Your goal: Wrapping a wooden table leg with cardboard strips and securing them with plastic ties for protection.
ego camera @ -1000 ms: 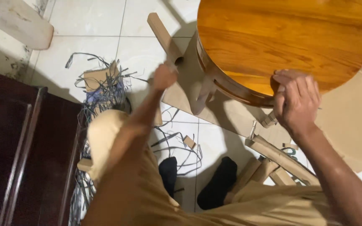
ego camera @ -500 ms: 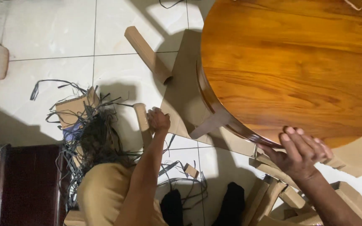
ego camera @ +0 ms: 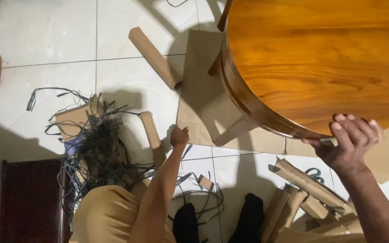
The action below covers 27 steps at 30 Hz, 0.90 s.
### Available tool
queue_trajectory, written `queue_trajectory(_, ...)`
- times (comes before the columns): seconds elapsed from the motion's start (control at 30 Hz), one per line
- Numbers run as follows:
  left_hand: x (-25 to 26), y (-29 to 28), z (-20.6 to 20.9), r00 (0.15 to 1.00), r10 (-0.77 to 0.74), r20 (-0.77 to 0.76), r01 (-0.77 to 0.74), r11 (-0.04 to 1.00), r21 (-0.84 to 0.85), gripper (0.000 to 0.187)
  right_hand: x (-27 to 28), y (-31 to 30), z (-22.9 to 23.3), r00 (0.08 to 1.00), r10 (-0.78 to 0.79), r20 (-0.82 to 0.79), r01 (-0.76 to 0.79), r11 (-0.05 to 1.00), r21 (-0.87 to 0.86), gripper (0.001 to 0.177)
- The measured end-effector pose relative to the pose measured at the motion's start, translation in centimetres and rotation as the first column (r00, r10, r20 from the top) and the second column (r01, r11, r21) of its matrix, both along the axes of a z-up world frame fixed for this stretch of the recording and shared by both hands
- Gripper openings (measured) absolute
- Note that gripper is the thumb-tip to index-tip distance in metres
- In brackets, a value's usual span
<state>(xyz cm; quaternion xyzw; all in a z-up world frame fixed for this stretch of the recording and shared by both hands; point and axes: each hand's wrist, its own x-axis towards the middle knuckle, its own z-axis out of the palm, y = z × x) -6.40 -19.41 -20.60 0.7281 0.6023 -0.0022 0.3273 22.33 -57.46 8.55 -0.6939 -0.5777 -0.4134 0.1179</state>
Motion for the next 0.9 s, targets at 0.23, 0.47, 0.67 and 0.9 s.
queue_trajectory(0.23, -0.9, -5.3, -2.3, 0.998, 0.015, 0.054, -0.001, 0.966, -0.257, 0.048, -2.2, 1.7, 4.6, 0.993, 0.005, -0.116, 0.003, 0.998, 0.068, 0.057)
queue_trajectory(0.47, -2.8, -12.9, -5.9, 0.990, 0.041, 0.133, -0.017, 0.984, -0.180, 0.046, -2.9, 1.0, 4.2, 0.986, -0.089, -0.141, 0.091, 0.996, 0.013, 0.063)
queue_trajectory(0.67, -4.6, -14.7, -7.3, 0.993, 0.010, 0.122, 0.027, 0.954, -0.300, 0.079, -1.9, 3.2, 3.6, 0.983, 0.153, -0.105, -0.134, 0.977, 0.168, 0.065)
queue_trajectory(0.9, -7.6, -14.3, -5.4, 0.987, -0.085, 0.133, 0.122, 0.947, -0.298, 0.033, -5.6, 2.9, 5.9, 0.972, 0.003, -0.235, 0.017, 0.996, 0.082, 0.059)
